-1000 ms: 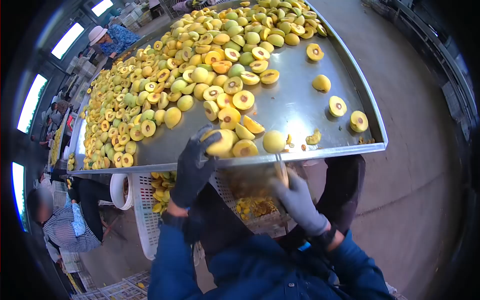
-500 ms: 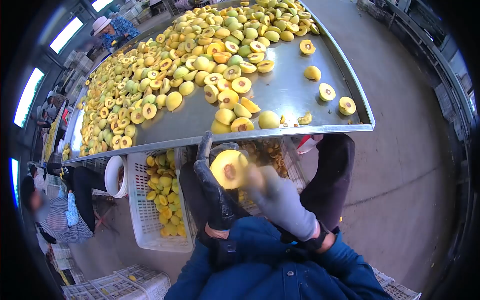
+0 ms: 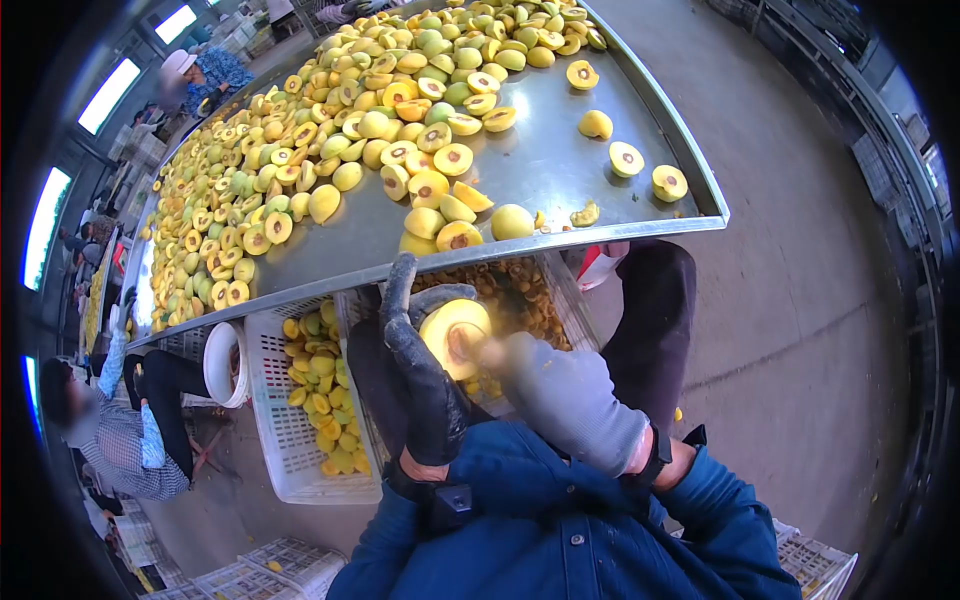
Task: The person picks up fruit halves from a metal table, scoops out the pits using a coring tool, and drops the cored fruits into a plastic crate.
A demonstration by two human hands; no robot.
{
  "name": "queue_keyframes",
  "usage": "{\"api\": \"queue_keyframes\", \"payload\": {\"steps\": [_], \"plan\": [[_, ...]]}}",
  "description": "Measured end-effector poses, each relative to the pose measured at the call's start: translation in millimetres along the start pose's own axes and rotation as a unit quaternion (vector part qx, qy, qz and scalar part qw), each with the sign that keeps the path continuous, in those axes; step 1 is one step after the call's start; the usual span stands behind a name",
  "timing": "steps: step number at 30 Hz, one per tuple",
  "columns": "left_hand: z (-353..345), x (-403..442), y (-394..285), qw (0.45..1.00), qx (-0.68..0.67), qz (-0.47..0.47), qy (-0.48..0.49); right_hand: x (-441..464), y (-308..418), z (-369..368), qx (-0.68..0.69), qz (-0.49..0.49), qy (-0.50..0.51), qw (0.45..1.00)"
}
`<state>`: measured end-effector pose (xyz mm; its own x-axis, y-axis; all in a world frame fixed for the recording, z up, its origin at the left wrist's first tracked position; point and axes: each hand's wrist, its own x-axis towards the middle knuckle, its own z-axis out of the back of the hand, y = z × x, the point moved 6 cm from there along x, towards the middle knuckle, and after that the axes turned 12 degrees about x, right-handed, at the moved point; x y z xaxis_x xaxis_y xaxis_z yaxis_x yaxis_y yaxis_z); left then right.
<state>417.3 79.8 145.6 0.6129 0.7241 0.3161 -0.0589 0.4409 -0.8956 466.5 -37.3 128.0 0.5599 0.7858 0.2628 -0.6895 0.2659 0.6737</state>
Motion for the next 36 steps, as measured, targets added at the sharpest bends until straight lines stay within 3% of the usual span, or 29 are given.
{"api": "queue_keyframes", "payload": {"steps": [3,6,9,12,15,19,23,25,26,29,30,33,35,36], "plan": [[-0.6,2.0,11.4,0.991,-0.122,0.045,-0.012,-4.5,-15.3,-21.6,-0.010,-0.033,0.064,0.997],[2.2,3.5,15.9,0.998,-0.055,0.000,-0.028,-2.0,-11.7,-21.0,0.027,-0.073,0.128,0.989],[4.8,6.5,4.5,0.996,0.048,-0.071,-0.032,2.6,-0.5,-4.2,0.054,-0.024,0.057,0.997],[5.8,7.3,6.2,0.993,0.022,-0.109,-0.047,3.2,-0.8,-0.4,0.271,-0.026,0.054,0.961],[7.0,10.9,5.3,0.996,0.022,-0.085,0.004,0.1,-1.6,-4.8,0.135,0.003,0.063,0.989],[8.2,19.8,12.2,0.990,0.095,-0.050,0.088,3.7,-8.7,-4.3,0.058,-0.018,0.080,0.995],[13.4,16.3,20.3,0.939,0.295,-0.148,0.092,2.0,-21.6,-14.3,0.037,-0.024,0.103,0.994],[8.5,18.3,16.9,0.951,0.245,-0.145,0.122,3.3,-27.9,-16.7,0.034,-0.039,0.110,0.993],[2.8,22.9,8.3,0.971,0.144,-0.116,0.150,4.7,-29.9,-16.8,0.043,-0.062,0.118,0.990],[-6.6,17.0,9.9,0.985,0.030,-0.132,0.110,4.7,-33.7,-13.6,0.133,-0.092,0.076,0.984],[-15.3,8.3,25.0,0.991,-0.087,-0.077,0.071,4.0,-33.8,-13.5,0.175,-0.094,0.051,0.979],[-17.9,-9.1,32.4,0.978,-0.203,0.018,0.045,0.2,-31.0,-25.9,0.284,-0.168,0.074,0.941],[-19.8,-11.4,42.1,0.951,-0.285,0.109,0.051,-1.0,-22.3,-23.3,0.145,-0.079,0.042,0.985],[-16.0,-9.5,41.0,0.964,-0.242,0.100,0.043,-1.8,-17.9,-17.9,0.107,-0.057,0.025,0.992]]}}
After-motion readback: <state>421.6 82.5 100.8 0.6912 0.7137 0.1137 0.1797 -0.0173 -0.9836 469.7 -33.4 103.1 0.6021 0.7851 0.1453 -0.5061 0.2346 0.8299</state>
